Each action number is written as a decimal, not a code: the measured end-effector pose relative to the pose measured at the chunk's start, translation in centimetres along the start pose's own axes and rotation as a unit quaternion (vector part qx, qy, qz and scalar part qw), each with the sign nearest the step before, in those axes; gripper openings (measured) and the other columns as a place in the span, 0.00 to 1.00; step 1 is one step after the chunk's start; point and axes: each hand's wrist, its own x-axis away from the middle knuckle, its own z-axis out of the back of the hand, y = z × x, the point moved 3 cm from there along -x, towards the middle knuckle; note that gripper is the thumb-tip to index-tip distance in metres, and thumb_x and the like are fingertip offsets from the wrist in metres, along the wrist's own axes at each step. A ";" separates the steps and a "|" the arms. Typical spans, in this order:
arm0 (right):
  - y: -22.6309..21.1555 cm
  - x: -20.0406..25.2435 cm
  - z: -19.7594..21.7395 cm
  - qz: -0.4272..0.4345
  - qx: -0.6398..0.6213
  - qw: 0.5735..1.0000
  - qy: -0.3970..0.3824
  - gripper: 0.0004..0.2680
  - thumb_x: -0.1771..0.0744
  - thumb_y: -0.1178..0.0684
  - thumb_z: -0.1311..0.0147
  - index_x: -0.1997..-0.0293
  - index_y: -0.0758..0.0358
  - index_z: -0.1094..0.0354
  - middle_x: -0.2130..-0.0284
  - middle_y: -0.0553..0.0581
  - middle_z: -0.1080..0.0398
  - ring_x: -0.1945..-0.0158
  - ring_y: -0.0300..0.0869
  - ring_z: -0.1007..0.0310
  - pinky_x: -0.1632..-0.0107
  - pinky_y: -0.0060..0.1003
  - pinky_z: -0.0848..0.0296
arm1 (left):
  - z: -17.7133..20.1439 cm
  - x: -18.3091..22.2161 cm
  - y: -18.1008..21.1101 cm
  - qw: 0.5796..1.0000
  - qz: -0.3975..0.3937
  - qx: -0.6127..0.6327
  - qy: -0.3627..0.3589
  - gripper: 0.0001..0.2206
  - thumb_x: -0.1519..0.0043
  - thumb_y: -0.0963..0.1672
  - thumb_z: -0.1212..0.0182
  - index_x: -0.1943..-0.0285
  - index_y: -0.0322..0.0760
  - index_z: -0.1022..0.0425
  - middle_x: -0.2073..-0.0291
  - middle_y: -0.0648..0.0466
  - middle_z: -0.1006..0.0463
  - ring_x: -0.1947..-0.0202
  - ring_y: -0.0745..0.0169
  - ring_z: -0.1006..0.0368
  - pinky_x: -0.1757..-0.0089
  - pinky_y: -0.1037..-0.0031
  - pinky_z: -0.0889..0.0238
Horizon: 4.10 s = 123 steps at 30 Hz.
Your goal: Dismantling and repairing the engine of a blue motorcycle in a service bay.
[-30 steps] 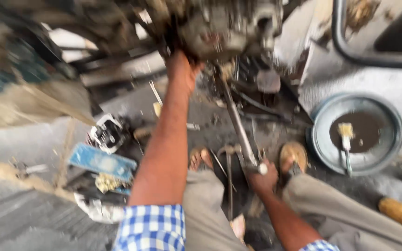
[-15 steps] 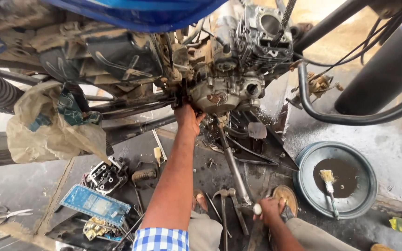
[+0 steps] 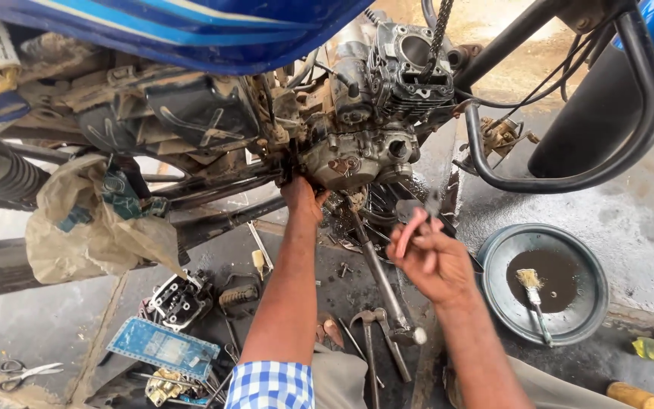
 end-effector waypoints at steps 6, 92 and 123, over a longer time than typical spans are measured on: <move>0.9 -3.5 -4.6 0.020 0.023 0.986 -0.164 0.11 0.41 0.66 0.49 0.57 0.68 0.29 0.53 0.72 0.26 0.46 0.61 0.27 0.44 0.64 0.28 | -0.2 -0.3 0.1 0.999 0.028 0.015 0.010 0.19 0.34 0.52 0.45 0.39 0.41 0.31 0.49 0.49 0.26 0.52 0.53 0.27 0.62 0.57 0.21; -9.6 -12.7 -0.6 0.574 0.777 0.248 -0.071 0.07 0.34 0.67 0.47 0.53 0.74 0.31 0.47 0.67 0.35 0.44 0.52 0.35 0.46 0.46 0.27 | -1.4 -0.2 -0.6 0.991 -0.063 0.052 0.102 0.18 0.32 0.49 0.47 0.45 0.29 0.27 0.53 0.46 0.21 0.62 0.55 0.23 0.73 0.66 0.31; -4.5 -8.0 -10.7 0.338 0.734 0.538 0.239 0.20 0.31 0.39 0.45 0.65 0.75 0.28 0.71 0.73 0.25 0.66 0.57 0.23 0.55 0.49 0.28 | -1.2 0.5 0.2 0.993 -0.056 0.074 0.078 0.18 0.33 0.49 0.46 0.36 0.41 0.29 0.45 0.49 0.23 0.53 0.55 0.23 0.65 0.66 0.27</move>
